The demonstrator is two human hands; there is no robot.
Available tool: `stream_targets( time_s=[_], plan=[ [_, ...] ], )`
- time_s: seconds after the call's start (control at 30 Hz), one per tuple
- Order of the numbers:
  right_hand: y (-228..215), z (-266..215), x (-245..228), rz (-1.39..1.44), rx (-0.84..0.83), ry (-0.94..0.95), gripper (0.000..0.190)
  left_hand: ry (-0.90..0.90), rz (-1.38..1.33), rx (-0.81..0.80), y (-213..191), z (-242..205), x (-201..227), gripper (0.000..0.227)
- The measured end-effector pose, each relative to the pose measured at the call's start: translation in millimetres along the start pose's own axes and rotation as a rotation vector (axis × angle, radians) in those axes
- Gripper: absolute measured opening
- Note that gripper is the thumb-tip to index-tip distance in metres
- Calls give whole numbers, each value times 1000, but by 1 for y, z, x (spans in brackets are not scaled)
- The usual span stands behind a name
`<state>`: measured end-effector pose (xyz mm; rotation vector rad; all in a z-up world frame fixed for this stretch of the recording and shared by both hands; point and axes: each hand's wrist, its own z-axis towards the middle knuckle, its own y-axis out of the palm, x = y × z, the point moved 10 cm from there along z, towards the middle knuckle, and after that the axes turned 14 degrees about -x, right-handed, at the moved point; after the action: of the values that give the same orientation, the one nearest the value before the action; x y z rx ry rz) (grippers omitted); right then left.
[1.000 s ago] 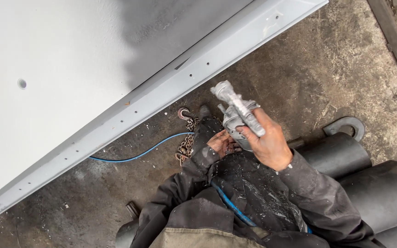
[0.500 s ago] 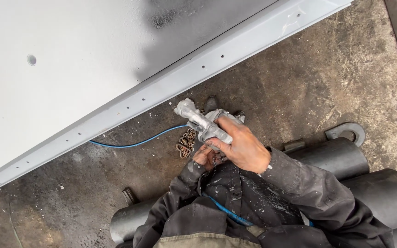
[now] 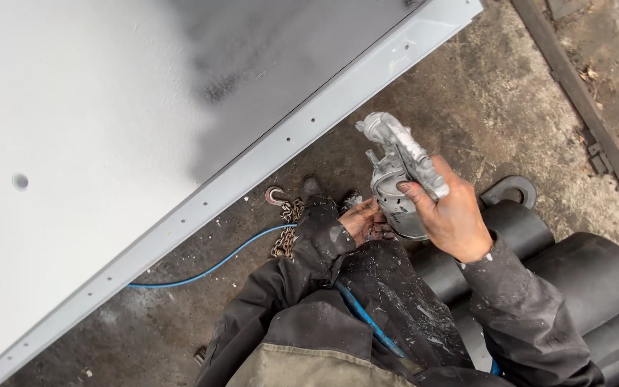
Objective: The person uses a spray gun to apply black paint onto a large white metal panel. They move the spray gun in steady horizontal strokes to cover the surface, including the edges and areas around circular holes.
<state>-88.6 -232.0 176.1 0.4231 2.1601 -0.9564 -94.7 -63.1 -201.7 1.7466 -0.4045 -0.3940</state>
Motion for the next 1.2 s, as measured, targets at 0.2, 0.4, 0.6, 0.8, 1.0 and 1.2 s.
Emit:
stream_targets(
  time_s=[0.2,0.4,0.6,0.8,1.0,1.2],
  plan=[
    [-43,-4,12,-1,223,-20,34,-54,633,241,134,28,48,92],
    [-63,-24,-2,-126,387,-45,36,-139,511,169,57,85,23,72],
    [-46,-15,-5,-101,309,-109,37,-43,548,257,75,53,39,72],
    [-2,7,-24,-18,84,-58,35,85,414,343,132,-15,67,84],
    [38,20,-51,24,-155,-78,29,74,304,290,37,-55,48,88],
    [93,13,-46,106,-487,-65,37,93,0,154,14,-109,30,67]
  ],
)
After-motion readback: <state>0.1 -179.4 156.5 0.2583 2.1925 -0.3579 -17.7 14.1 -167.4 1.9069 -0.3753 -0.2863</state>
